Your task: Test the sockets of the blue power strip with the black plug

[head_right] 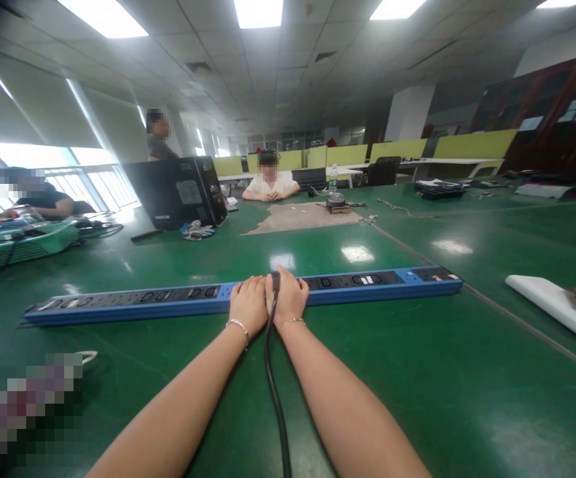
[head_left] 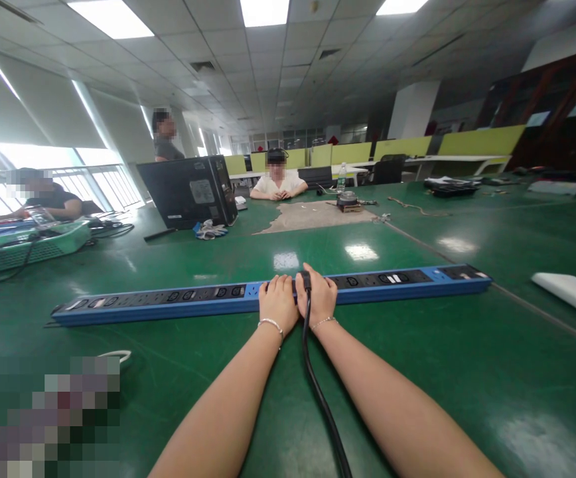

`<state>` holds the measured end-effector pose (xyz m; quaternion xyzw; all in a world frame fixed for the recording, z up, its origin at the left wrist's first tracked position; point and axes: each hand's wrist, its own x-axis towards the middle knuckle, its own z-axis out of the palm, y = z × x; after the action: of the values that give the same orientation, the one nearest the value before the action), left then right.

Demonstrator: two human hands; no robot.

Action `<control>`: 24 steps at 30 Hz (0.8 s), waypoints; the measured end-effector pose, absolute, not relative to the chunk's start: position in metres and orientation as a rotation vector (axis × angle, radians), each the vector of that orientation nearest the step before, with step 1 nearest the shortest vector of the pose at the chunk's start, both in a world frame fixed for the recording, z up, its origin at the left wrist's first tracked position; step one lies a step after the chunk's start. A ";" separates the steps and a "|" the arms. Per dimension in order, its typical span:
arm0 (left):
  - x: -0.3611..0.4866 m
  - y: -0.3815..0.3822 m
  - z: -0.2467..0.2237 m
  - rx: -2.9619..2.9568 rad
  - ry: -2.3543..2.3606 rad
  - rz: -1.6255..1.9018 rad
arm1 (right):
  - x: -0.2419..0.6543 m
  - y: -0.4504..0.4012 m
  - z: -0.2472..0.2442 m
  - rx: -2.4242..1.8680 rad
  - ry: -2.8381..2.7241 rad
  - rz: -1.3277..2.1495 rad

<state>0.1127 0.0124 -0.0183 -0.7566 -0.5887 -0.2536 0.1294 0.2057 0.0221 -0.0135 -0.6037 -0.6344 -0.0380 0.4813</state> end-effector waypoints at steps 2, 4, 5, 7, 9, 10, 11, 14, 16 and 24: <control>0.112 0.011 -0.016 -2.224 -1.724 -0.708 | 0.207 0.023 -0.007 -1.434 -1.529 -0.090; 0.112 0.011 -0.013 -2.231 -1.744 -0.693 | 0.219 0.025 -0.003 -1.436 -1.522 -0.120; 0.112 0.011 -0.012 -2.230 -1.754 -0.690 | 0.230 0.027 -0.001 -1.452 -1.512 -0.142; 0.111 0.011 -0.011 -2.228 -1.764 -0.689 | 0.263 0.032 -0.001 -1.500 -1.466 -0.172; 0.111 0.012 -0.011 -2.230 -1.760 -0.689 | 0.303 0.035 -0.002 -1.570 -1.405 -0.176; 0.111 0.012 -0.011 -2.233 -1.756 -0.689 | 0.323 0.036 -0.003 -1.621 -1.351 -0.151; 0.111 0.013 -0.011 -2.234 -1.751 -0.690 | 0.340 0.036 -0.003 -1.667 -1.312 -0.115; 0.110 0.013 -0.012 -2.236 -1.742 -0.697 | 0.373 0.036 -0.006 -1.727 -1.311 -0.024; 0.110 0.013 -0.012 -2.238 -1.738 -0.702 | 0.379 0.035 -0.008 -1.734 -1.374 -0.010; 0.110 0.013 -0.011 -2.231 -1.728 -0.704 | 0.370 0.038 -0.022 -1.832 -1.473 -0.136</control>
<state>0.1103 0.0129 -0.0111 -0.7619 -0.5901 -0.2403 0.1165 0.3699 0.0379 -0.0216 -0.7185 -0.5778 -0.0533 0.3834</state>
